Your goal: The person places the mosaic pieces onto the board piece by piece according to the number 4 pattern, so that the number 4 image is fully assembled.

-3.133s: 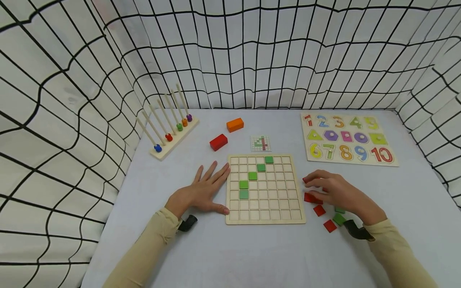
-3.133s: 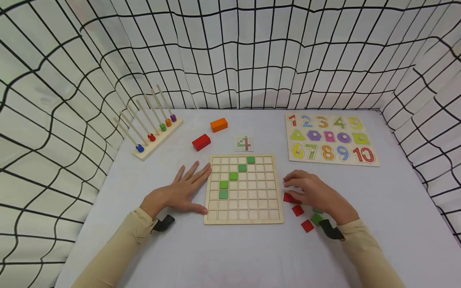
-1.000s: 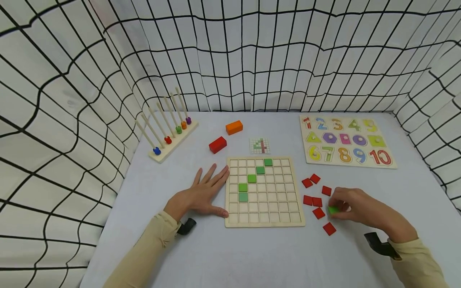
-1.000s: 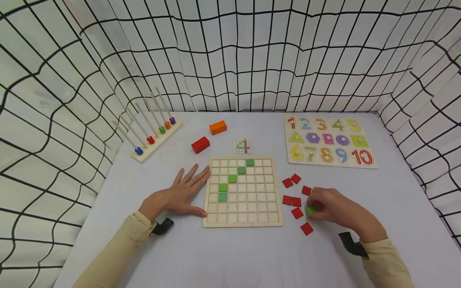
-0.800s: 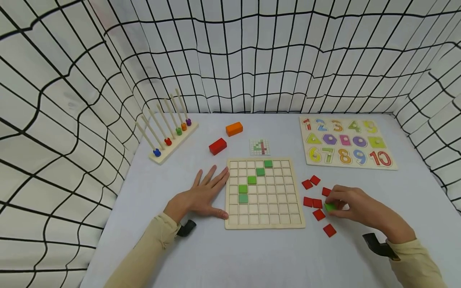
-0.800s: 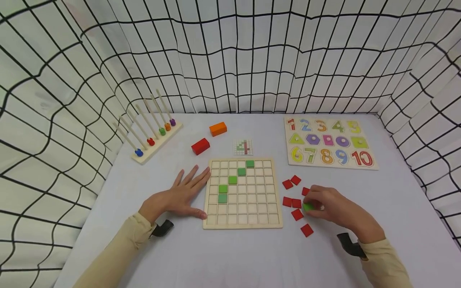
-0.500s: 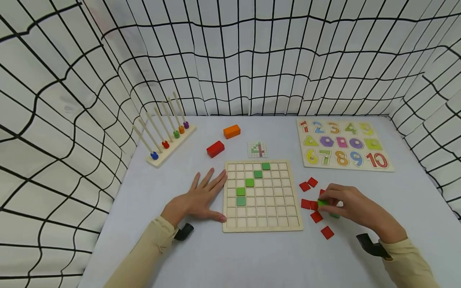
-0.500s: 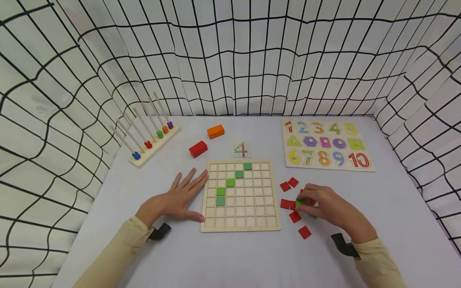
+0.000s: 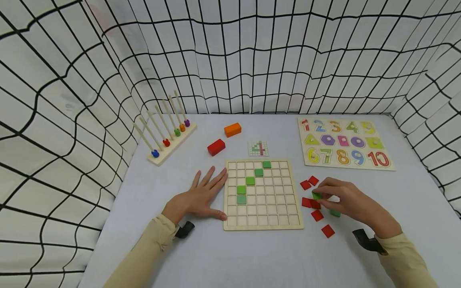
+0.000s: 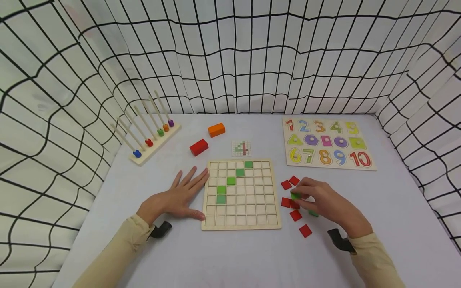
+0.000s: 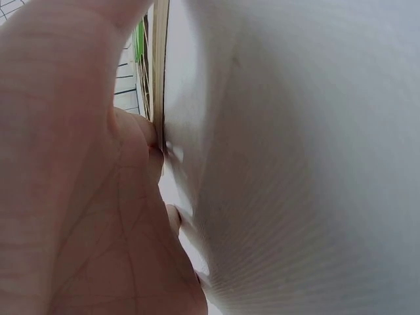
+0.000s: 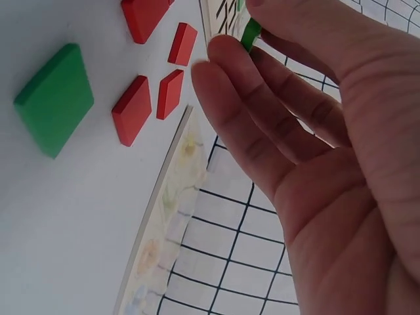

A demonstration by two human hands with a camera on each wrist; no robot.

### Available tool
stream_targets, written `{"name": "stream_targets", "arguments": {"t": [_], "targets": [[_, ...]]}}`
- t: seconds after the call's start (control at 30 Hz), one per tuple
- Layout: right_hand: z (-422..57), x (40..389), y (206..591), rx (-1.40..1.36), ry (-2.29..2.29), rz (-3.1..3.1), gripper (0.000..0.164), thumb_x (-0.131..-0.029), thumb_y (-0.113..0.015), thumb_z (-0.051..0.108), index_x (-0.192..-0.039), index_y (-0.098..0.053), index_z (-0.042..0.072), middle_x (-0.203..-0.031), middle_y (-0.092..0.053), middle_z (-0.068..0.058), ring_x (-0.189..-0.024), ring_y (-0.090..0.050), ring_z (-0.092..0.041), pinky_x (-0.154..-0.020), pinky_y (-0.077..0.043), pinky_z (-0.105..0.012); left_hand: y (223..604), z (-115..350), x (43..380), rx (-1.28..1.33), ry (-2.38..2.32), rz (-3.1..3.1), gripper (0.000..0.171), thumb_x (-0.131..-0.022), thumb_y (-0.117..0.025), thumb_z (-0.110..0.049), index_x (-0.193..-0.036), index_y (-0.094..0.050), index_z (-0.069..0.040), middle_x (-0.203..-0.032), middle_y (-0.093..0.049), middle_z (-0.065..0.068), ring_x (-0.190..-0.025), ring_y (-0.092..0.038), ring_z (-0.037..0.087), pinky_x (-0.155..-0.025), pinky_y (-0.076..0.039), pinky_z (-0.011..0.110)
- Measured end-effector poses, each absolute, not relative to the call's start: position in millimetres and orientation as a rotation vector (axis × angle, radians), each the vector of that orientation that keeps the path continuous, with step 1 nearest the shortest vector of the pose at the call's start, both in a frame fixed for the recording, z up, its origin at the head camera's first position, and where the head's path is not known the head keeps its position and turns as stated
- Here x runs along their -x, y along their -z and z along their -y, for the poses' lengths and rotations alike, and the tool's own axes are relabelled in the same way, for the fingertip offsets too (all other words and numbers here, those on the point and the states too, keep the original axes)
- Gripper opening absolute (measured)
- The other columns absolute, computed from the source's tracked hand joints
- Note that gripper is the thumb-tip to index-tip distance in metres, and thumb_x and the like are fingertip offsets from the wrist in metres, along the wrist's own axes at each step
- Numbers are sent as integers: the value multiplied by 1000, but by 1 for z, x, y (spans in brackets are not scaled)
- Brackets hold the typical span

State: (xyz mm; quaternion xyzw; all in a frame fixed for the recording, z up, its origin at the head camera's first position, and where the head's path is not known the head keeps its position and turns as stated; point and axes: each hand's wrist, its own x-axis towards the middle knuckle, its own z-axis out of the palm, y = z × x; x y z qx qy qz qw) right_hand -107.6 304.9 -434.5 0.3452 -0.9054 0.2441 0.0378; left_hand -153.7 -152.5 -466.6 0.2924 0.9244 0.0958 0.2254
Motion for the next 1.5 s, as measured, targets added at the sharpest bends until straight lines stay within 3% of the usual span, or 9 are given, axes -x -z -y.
{"name": "stream_targets", "arguments": {"t": [0.3, 1.07, 1.5], "targets": [[-287, 116, 430, -1064, -756, 2760, 40, -75, -95, 0, -112, -83, 7, -101, -72, 2, -83, -67, -14, -69, -64, -25, 468, 154, 153, -804, -283, -2536, 132, -84, -74, -77, -174, 1, -16, -184, 8, 2, -169, 15, 39, -131, 10, 72], [-222, 151, 433, -1241, -856, 2697, 29, -83, -88, -5, -111, -81, -2, -109, -72, -9, -90, -69, -21, -75, -66, -35, 466, 154, 155, -793, -271, -2536, 133, -84, -74, -77, -174, 1, -16, -184, 8, 1, -169, 15, 38, -131, 11, 70], [-180, 156, 442, -1284, -708, 2726, 26, -85, -91, 12, -109, -83, 6, -106, -73, -6, -96, -69, -18, -83, -65, -30, 467, 155, 156, -800, -279, -2529, 132, -84, -74, -77, -174, 2, -16, -184, 9, 1, -169, 16, 39, -131, 12, 70]]}}
